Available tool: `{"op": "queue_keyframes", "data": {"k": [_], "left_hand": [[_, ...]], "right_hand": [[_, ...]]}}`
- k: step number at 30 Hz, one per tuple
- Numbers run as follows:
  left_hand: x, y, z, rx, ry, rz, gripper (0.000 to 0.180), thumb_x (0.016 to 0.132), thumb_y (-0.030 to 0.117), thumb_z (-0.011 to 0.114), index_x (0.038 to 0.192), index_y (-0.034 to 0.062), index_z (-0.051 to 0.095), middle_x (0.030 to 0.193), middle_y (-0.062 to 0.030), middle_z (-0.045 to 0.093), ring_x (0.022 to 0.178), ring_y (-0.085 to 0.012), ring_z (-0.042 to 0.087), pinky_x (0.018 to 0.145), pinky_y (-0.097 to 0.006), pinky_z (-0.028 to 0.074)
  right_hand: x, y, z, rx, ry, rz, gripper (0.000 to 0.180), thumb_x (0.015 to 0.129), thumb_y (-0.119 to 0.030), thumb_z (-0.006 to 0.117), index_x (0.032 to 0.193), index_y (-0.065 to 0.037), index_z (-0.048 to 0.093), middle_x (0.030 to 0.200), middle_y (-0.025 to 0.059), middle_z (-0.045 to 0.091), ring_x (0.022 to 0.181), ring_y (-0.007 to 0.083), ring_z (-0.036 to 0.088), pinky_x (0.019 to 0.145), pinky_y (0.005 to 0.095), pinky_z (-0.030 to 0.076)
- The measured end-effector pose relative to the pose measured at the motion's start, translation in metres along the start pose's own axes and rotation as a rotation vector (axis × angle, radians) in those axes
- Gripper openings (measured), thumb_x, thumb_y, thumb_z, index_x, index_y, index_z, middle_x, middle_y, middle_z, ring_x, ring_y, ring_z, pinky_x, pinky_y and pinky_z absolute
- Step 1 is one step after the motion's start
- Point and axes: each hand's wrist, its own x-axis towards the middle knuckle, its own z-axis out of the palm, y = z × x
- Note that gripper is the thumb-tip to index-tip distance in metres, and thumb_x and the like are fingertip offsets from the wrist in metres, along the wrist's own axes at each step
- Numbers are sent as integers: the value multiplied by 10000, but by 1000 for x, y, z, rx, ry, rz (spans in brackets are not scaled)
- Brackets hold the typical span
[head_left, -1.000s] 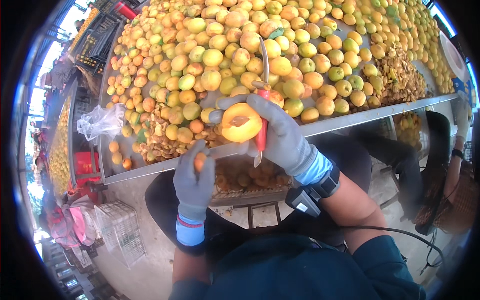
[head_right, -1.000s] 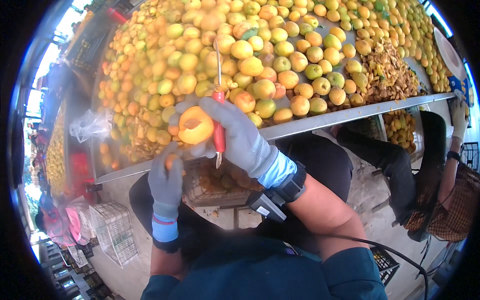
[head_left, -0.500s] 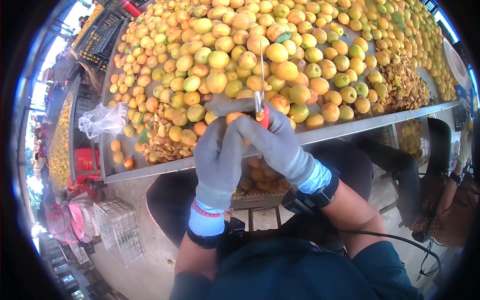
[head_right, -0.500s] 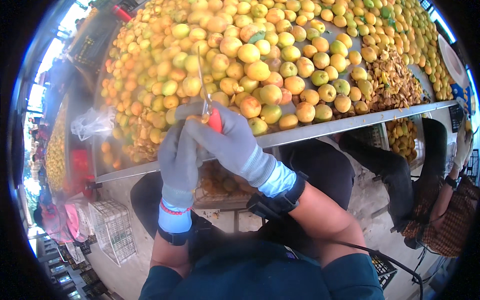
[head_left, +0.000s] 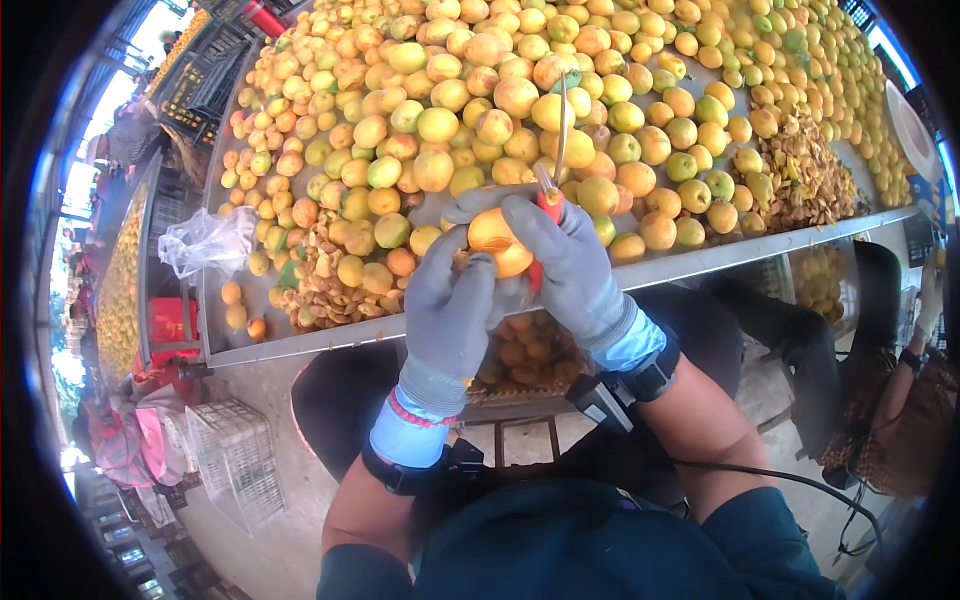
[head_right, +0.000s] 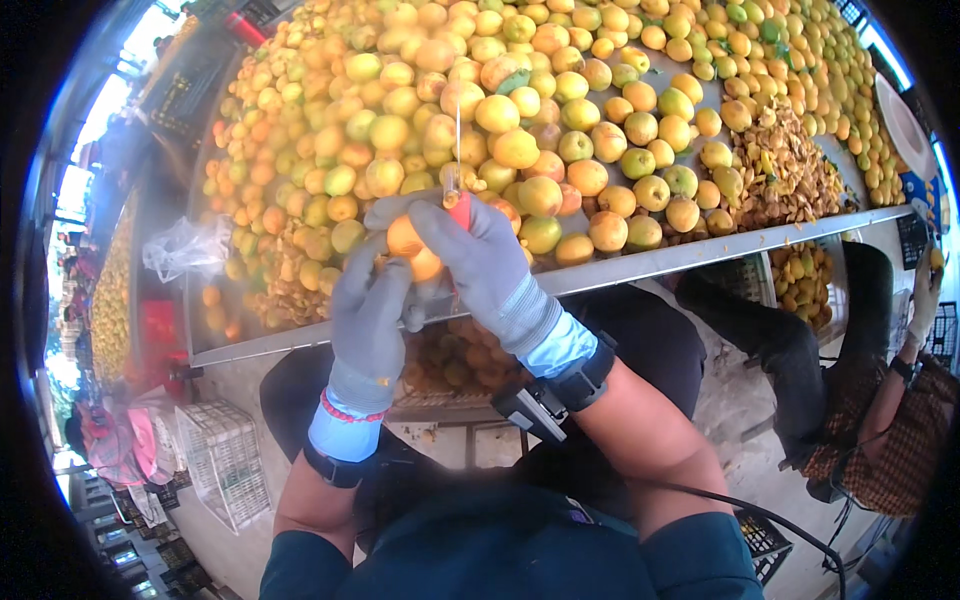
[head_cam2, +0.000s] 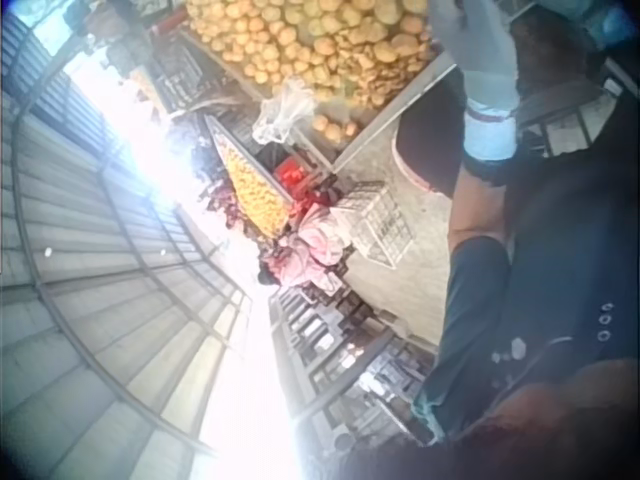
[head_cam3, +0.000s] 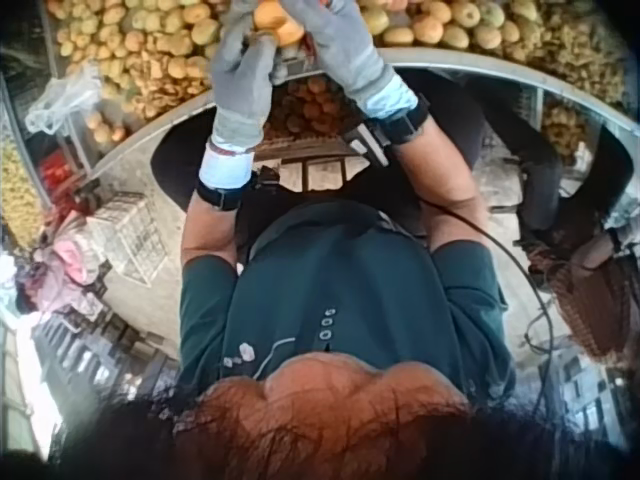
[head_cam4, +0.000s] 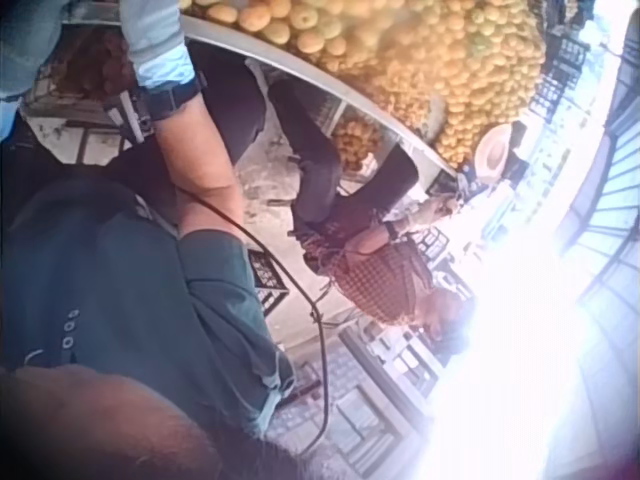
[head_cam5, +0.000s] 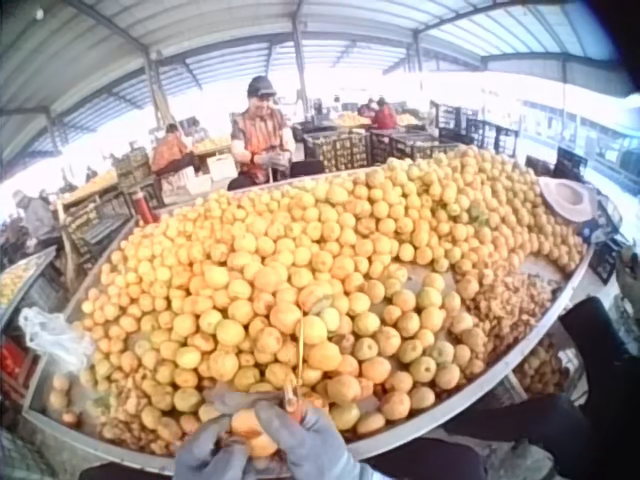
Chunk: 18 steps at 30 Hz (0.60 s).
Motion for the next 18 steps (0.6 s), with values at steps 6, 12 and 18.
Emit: {"op": "queue_keyframes", "data": {"k": [6, 12, 18], "left_hand": [[14, -12, -21, -88, 10, 8, 292, 987, 184, 476, 1175, 10, 614, 769, -27, 638, 553, -60, 512, 488, -212, 419], [37, -35, -75, -16, 236, -26, 299, 1003, 207, 437, 1164, 59, 641, 736, -38, 629, 532, -51, 482, 479, -206, 398], [11, -23, -87, -68, 135, -89, 307, 1001, 179, 415, 1165, 38, 633, 746, -31, 613, 492, -37, 413, 438, -192, 328]], "right_hand": [[11, 12, -6, 103, 47, -74, 314, 994, -274, 521, 1096, -1, 637, 872, -26, 632, 663, 23, 561, 541, 170, 449], [3, -11, -11, -75, 47, -39, 394, 997, -326, 488, 1184, -3, 614, 966, 32, 666, 659, 79, 630, 516, 203, 521], [-3, -10, -10, -34, -47, 155, 369, 979, -363, 520, 1075, -27, 642, 858, 28, 679, 585, 71, 619, 502, 182, 490]]}}
